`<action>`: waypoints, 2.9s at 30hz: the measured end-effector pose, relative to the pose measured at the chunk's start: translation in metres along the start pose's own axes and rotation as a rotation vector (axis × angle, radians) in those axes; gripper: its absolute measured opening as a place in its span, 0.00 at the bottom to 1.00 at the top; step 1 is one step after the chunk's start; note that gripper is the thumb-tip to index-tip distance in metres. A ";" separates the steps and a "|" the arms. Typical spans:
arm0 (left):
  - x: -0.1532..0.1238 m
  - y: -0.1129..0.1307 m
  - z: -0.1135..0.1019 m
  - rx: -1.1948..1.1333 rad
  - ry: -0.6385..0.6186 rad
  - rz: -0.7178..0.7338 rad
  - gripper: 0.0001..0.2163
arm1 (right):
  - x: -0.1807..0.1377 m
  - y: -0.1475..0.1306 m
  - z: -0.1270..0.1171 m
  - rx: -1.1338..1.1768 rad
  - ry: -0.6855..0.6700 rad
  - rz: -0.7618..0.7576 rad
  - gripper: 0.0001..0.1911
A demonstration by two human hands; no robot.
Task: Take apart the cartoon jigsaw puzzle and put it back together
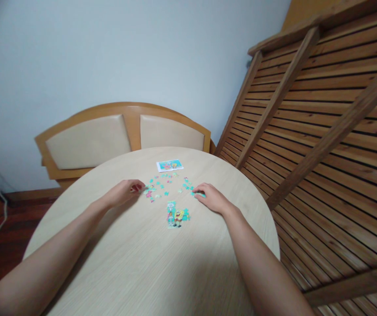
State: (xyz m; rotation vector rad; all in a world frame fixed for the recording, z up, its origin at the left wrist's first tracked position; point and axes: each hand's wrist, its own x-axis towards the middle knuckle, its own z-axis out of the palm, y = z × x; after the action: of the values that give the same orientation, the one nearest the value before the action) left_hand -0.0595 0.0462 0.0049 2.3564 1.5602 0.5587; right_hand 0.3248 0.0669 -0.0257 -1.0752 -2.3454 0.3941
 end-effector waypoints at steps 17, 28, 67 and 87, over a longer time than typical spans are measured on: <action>-0.002 0.001 0.003 0.268 0.009 -0.012 0.12 | -0.001 0.000 -0.001 0.031 0.011 0.002 0.11; 0.001 -0.007 0.011 0.259 0.044 -0.024 0.14 | -0.001 -0.001 -0.001 0.029 0.010 -0.001 0.11; 0.002 0.008 0.048 0.243 -0.041 -0.107 0.30 | -0.003 -0.002 -0.003 0.064 -0.007 0.060 0.11; 0.001 0.031 0.072 0.188 0.080 0.077 0.29 | -0.010 0.026 -0.007 -0.149 0.065 0.199 0.20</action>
State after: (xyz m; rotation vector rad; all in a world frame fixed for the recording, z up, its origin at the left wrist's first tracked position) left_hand -0.0012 0.0348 -0.0461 2.5723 1.6266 0.5511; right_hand 0.3504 0.0764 -0.0359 -1.3772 -2.2470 0.2540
